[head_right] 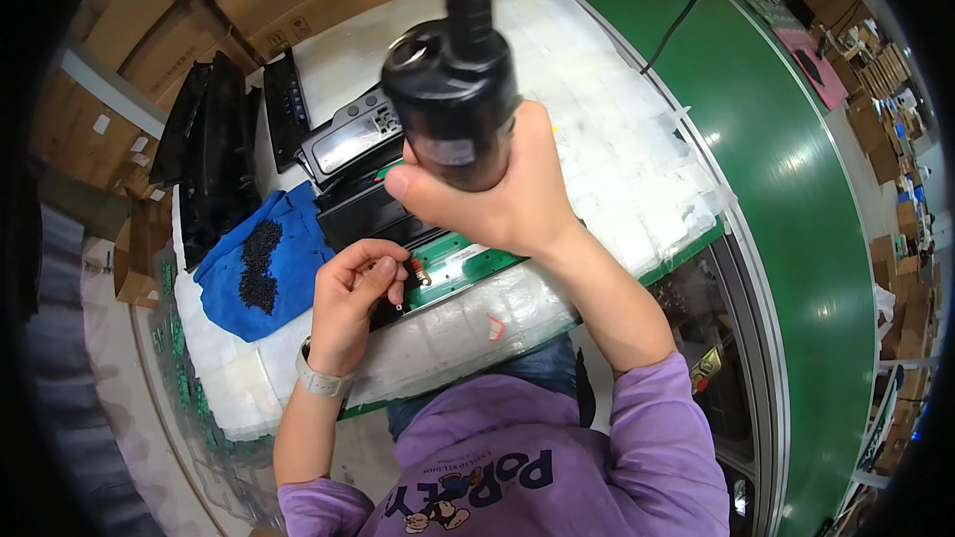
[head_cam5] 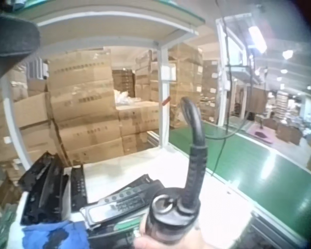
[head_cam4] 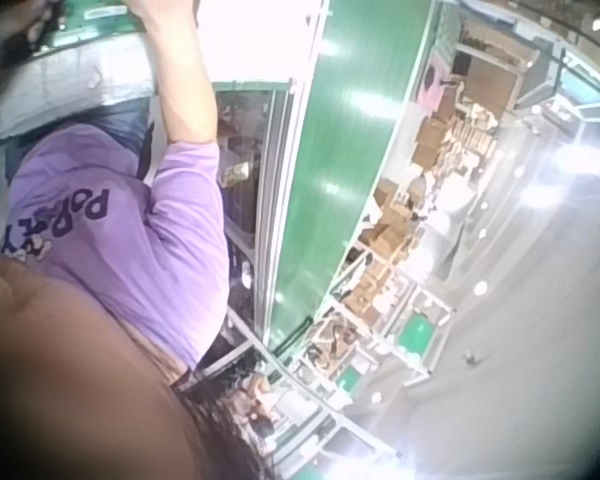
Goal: Assemble printer toner cartridges by installing green circuit boards and securing them with an electric screwdriver.
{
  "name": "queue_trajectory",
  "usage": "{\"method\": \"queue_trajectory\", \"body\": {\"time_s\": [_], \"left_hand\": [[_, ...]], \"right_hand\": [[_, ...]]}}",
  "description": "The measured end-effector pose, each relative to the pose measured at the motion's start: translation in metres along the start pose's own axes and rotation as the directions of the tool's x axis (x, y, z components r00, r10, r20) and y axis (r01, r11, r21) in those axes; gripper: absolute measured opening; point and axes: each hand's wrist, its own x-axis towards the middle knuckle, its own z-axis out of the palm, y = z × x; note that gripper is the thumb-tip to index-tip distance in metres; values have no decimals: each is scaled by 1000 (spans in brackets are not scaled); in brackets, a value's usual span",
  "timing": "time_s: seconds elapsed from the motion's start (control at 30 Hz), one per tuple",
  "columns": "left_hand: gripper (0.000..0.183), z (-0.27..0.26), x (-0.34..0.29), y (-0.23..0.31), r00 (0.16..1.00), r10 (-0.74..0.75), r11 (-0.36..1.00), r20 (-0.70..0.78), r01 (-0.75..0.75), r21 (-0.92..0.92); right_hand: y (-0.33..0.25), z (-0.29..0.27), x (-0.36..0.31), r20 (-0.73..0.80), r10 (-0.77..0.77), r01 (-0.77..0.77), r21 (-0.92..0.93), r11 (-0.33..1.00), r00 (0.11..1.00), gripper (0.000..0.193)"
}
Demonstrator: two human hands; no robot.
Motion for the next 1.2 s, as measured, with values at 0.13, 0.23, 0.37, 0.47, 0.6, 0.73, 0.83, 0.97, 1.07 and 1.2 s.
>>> {"method": "queue_trajectory", "body": {"time_s": [0.13,0.23,0.37,0.47,0.6,0.73,0.83,0.97,1.07,1.2], "left_hand": [[16,2,0,-1,994,82,996,-70,-79,42],[17,3,-2,4,996,63,998,-56,-63,-4],[14,1,-3,5,998,63,998,23,-63,-3],[12,1,-3,5,998,66,998,22,-67,14],[12,2,-3,6,998,53,998,20,-54,39],[13,2,-3,2,997,72,995,13,-72,64],[14,0,-2,2,999,50,998,-1,-50,45],[19,3,0,2,997,60,998,43,-61,18],[21,1,3,1,996,92,995,6,-92,22],[24,-1,4,-1,998,59,998,21,-59,7]], "right_hand": [[3,-13,3,56,-69,41,409,912,996,32],[5,-12,5,-41,-249,202,716,668,968,24],[6,-8,2,-70,-251,212,768,604,966,27],[8,-5,-1,-98,-226,215,783,583,969,27],[13,-8,-3,-44,-209,166,774,612,977,29],[9,-4,-6,-51,-121,121,715,688,991,33],[6,1,-9,-135,-75,151,754,640,988,28],[2,-7,-10,-132,-42,131,797,589,990,24],[2,-27,-18,85,-174,76,656,751,981,32],[-13,-29,-34,72,-107,66,435,898,992,35]]}}
